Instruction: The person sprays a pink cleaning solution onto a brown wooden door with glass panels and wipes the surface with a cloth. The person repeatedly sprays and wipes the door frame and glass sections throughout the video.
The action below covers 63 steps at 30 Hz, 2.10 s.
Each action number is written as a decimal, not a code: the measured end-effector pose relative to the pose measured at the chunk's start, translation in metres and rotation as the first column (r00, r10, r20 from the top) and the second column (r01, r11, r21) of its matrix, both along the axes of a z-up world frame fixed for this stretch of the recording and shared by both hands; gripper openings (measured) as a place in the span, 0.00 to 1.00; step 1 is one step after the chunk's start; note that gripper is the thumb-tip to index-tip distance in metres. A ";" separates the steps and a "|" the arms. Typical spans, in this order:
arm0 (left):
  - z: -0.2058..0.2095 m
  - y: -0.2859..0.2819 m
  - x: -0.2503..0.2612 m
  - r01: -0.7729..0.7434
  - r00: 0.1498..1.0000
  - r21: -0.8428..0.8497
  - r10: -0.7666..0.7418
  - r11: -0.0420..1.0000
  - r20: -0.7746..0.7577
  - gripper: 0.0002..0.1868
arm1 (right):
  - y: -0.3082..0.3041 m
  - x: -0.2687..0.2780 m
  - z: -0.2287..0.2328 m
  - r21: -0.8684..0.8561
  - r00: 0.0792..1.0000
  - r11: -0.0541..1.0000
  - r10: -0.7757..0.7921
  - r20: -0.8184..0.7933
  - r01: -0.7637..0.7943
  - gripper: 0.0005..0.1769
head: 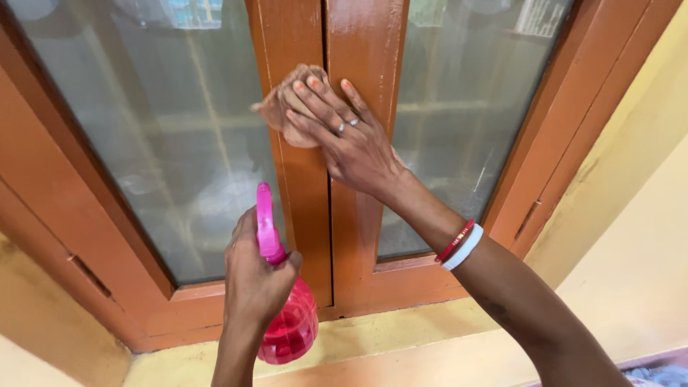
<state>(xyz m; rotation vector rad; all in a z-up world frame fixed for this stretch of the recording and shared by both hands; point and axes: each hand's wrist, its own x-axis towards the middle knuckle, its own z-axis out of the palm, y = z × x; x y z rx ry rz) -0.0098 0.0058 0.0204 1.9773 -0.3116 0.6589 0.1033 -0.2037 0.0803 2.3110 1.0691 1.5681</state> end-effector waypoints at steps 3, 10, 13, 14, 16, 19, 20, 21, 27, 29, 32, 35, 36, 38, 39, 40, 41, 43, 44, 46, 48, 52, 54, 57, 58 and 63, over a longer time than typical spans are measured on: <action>0.000 0.002 0.001 -0.002 0.996 -0.023 0.001 1.000 -0.086 0.39 | 0.008 0.003 -0.001 0.038 0.999 0.999 0.011 -0.034 -0.010 0.44; -0.005 0.003 0.010 -0.010 0.998 0.002 0.010 1.000 -0.065 0.32 | 0.006 0.011 -0.107 -0.160 0.977 0.982 0.063 -0.205 -0.097 0.42; -0.007 0.001 0.012 0.022 1.000 -0.008 -0.022 1.000 0.018 0.29 | -0.003 0.010 -0.163 -0.302 0.960 0.946 0.027 -0.278 -0.115 0.37; -0.006 0.000 0.011 0.029 1.000 -0.027 -0.030 0.999 -0.002 0.29 | -0.005 0.009 -0.179 -0.344 0.950 0.932 0.003 -0.313 -0.116 0.34; -0.003 -0.001 0.010 0.031 1.000 -0.039 -0.031 0.999 -0.006 0.31 | -0.009 0.008 -0.197 -0.424 0.925 0.897 -0.049 -0.377 -0.126 0.27; 0.001 -0.002 0.008 0.015 1.000 -0.025 -0.014 1.000 0.005 0.34 | -0.011 0.001 -0.185 -0.369 0.915 0.908 0.037 -0.403 -0.199 0.29; 0.001 -0.002 0.008 0.013 1.000 -0.027 -0.013 1.000 -0.023 0.32 | -0.010 -0.001 -0.170 -0.345 0.940 0.921 0.059 -0.335 -0.180 0.30; 0.002 -0.004 0.008 0.011 0.999 -0.029 -0.013 1.000 -0.050 0.31 | -0.010 -0.001 -0.150 -0.320 0.961 0.933 0.078 -0.265 -0.164 0.31; -0.005 -0.009 0.013 0.017 0.997 0.033 -0.019 0.999 0.072 0.38 | -0.019 0.002 -0.007 -0.029 0.998 0.999 0.017 0.054 -0.015 0.34; -0.007 -0.010 0.015 0.003 1.000 0.008 -0.003 1.000 -0.017 0.40 | -0.016 0.002 0.015 0.037 0.994 0.999 -0.012 0.105 0.008 0.36; -0.009 -0.011 0.017 0.004 1.000 0.014 -0.004 1.000 0.007 0.39 | -0.012 0.004 0.021 0.070 0.994 0.998 -0.012 0.111 0.004 0.35; -0.011 -0.012 0.023 -0.012 1.000 0.014 0.012 1.000 -0.015 0.40 | -0.008 0.005 -0.001 0.078 0.994 0.997 0.005 0.113 -0.014 0.34; -0.012 -0.012 0.023 -0.022 0.999 0.010 0.022 1.000 -0.046 0.41 | -0.008 0.005 -0.010 0.075 0.995 0.997 0.015 0.096 -0.022 0.34; -0.013 -0.013 0.025 -0.006 0.999 0.027 0.005 1.000 0.042 0.40 | -0.008 0.004 -0.030 0.071 0.996 0.997 0.027 0.085 -0.033 0.32; -0.012 -0.013 0.025 0.002 0.996 0.037 -0.005 0.999 0.087 0.40 | -0.007 0.004 -0.041 0.070 0.995 0.997 0.029 0.091 -0.035 0.31; -0.012 -0.014 0.025 0.002 0.999 0.030 -0.003 1.000 0.051 0.39 | -0.008 0.003 -0.051 0.067 0.995 0.997 0.030 0.096 -0.036 0.30; -0.011 -0.015 0.026 0.002 1.000 0.023 -0.002 1.000 0.014 0.39 | -0.008 0.004 -0.061 0.070 0.996 0.997 0.036 0.086 -0.042 0.30; -0.010 -0.016 0.025 0.004 0.999 0.013 -0.004 1.000 -0.036 0.39 | -0.009 0.005 -0.082 0.075 0.997 0.996 0.048 0.063 -0.052 0.30; -0.010 -0.016 0.024 0.005 0.999 0.011 -0.004 1.000 -0.046 0.39 | -0.010 0.005 -0.093 0.039 0.998 0.998 0.041 0.045 -0.043 0.31; -0.009 -0.014 0.021 0.027 1.000 0.010 -0.027 1.000 0.000 0.38 | -0.015 0.004 -0.115 -0.036 1.000 0.999 0.027 0.012 -0.027 0.32; -0.007 -0.011 0.018 0.069 0.991 0.015 -0.070 0.997 0.113 0.38 | -0.019 0.002 -0.135 -0.138 0.998 0.990 0.036 -0.046 -0.042 0.31; -0.003 -0.008 0.012 0.021 1.000 -0.021 -0.021 1.000 0.008 0.37 | -0.021 -0.004 -0.156 -0.330 0.986 0.940 0.036 -0.165 -0.090 0.33; -0.003 -0.007 0.010 0.016 0.995 0.006 -0.017 1.000 0.096 0.36 | -0.023 -0.006 -0.150 -0.350 0.982 0.930 0.045 -0.184 -0.108 0.31; -0.003 -0.003 0.009 0.009 0.999 0.011 -0.010 1.000 0.046 0.38 | -0.019 -0.007 -0.121 -0.361 0.988 0.929 0.024 -0.150 -0.078 0.32; -0.003 -0.003 0.008 0.011 0.998 0.012 -0.012 1.000 0.054 0.38 | -0.017 -0.005 -0.104 -0.362 0.992 0.930 0.012 -0.129 -0.058 0.33; -0.004 -0.002 0.007 -0.025 0.997 0.021 0.027 0.999 -0.073 0.38 | -0.011 0.002 -0.008 -0.084 0.998 0.996 0.004 0.067 0.002 0.33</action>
